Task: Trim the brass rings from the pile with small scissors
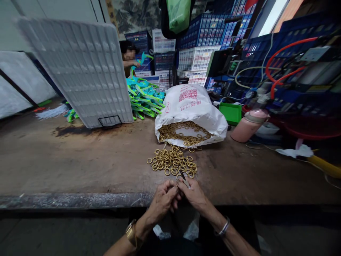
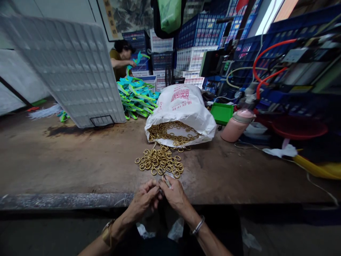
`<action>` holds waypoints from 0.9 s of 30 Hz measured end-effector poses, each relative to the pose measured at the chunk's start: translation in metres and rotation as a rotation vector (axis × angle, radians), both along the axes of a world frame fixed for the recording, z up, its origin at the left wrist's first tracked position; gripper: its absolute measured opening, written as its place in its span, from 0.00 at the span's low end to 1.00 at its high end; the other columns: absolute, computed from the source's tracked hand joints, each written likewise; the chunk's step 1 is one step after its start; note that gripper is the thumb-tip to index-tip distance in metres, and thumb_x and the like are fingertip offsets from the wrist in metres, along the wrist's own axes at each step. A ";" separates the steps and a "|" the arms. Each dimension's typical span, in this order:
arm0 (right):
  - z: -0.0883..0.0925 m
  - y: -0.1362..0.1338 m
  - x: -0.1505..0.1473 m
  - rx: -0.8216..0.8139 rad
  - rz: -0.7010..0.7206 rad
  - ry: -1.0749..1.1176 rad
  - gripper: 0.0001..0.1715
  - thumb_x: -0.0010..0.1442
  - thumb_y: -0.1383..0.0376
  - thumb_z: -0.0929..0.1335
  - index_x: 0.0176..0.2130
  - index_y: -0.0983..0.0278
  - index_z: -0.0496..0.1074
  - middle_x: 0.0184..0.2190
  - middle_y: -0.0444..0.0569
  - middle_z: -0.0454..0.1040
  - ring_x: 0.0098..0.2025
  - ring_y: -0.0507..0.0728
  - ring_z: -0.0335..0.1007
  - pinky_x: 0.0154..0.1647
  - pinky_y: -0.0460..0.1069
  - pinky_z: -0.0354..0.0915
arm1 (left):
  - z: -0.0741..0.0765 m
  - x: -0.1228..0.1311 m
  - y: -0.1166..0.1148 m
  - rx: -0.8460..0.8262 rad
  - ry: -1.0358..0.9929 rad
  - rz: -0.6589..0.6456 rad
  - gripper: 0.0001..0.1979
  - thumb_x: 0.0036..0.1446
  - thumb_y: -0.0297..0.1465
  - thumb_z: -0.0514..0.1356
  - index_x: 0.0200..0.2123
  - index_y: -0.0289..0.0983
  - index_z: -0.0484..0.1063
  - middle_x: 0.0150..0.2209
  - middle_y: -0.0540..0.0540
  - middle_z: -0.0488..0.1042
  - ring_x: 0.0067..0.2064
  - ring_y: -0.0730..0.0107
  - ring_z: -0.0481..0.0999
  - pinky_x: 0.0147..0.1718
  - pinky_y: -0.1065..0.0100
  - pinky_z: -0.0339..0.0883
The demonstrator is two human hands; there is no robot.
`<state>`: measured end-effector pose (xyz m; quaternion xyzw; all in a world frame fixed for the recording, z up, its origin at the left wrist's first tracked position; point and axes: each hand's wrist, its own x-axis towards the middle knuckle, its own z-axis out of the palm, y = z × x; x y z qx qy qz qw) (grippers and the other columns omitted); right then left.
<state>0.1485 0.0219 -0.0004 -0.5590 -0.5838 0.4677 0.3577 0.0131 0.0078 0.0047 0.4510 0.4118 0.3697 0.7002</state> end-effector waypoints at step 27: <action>-0.005 -0.005 0.017 0.194 0.107 -0.830 0.15 0.45 0.75 0.58 0.33 0.64 0.64 0.22 0.45 0.68 0.23 0.51 0.61 0.24 0.45 0.46 | 0.017 -0.001 -0.022 0.081 0.009 0.054 0.14 0.52 0.41 0.54 0.27 0.35 0.61 0.20 0.53 0.64 0.17 0.82 0.60 0.17 0.78 0.56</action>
